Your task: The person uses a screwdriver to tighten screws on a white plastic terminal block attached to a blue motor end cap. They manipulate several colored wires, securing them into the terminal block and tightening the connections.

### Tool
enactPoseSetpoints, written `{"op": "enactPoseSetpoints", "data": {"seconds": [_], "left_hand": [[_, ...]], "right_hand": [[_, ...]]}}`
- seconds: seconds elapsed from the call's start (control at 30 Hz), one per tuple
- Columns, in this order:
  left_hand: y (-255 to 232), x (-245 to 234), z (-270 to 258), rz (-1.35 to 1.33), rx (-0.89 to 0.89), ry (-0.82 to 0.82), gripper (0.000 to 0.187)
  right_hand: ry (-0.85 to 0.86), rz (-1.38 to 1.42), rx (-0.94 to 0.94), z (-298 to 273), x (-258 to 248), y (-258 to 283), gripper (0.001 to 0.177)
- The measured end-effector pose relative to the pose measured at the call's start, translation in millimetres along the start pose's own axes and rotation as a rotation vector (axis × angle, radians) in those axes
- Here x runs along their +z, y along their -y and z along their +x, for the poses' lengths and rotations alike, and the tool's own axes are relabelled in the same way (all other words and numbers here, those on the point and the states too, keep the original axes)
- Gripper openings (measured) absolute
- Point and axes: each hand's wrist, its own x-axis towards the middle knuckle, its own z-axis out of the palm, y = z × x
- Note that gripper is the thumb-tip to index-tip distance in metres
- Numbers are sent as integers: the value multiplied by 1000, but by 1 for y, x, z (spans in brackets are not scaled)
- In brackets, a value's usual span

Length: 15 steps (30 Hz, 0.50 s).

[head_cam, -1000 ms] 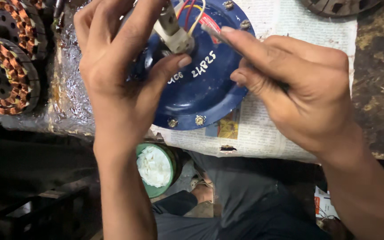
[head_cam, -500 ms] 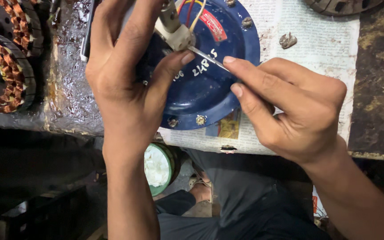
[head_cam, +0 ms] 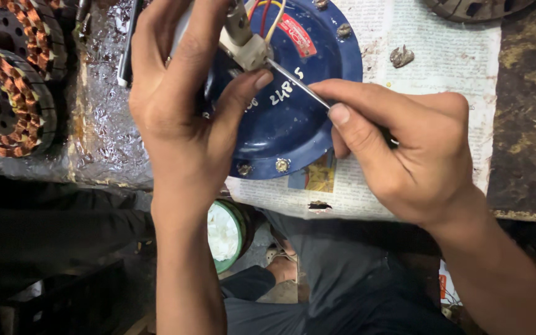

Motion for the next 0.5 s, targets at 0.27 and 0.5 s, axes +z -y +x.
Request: {"op": "enactPoseSetpoints", "data": {"seconds": [0.27,0.5], "left_hand": [[-3,3,-3,31,1,-22,66],[-6,4,-1,80,16,-45,63]], "right_hand": [[58,-27,199,13,-16,17,23],[-84,-533,-178,11,-14,29,7]]}}
